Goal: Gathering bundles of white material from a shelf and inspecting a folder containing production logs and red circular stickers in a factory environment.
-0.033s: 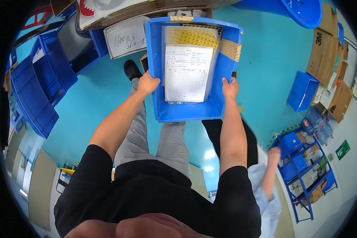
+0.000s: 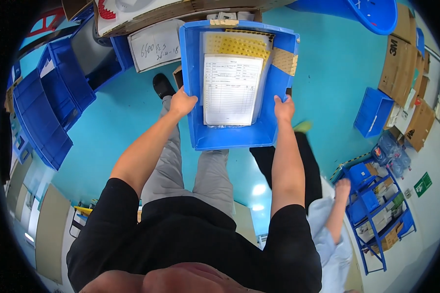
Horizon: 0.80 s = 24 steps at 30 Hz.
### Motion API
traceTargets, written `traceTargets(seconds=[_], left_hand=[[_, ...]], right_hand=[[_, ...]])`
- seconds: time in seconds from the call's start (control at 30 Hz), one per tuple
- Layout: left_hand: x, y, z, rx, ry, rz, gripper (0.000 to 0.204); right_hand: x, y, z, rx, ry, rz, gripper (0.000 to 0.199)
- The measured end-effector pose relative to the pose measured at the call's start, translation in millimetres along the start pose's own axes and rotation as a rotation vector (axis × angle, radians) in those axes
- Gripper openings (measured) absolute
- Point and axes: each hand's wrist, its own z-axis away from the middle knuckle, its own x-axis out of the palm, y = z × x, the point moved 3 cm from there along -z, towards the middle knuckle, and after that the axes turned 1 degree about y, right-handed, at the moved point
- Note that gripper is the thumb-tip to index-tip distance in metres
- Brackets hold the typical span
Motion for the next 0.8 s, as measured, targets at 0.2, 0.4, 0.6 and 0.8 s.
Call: traceTargets(seconds=[0.2, 0.4, 0.6, 0.8], left_hand=[[-3.9, 8.9, 7.4, 0.073, 0.007, -0.017, 0.048], [3.4, 26.2, 31.2, 0.297, 0.051, -0.163, 0.039], [34.1, 69.0, 58.2, 0.413, -0.052, -0.187, 0.03], [51.8, 105.0, 22.2, 0.528, -0.152, -0.163, 0.024]], right_hand=[[0.5, 12.4, 1.7, -0.023, -0.011, -0.055, 0.032], [0.5, 75.4, 41.5, 0.083, 0.009, -0.424, 0.03], [-10.6, 154.1, 95.1, 0.374, 0.035, -0.717, 0.037], [13.2, 162.1, 106.6, 0.631, 0.082, -0.776, 0.038]])
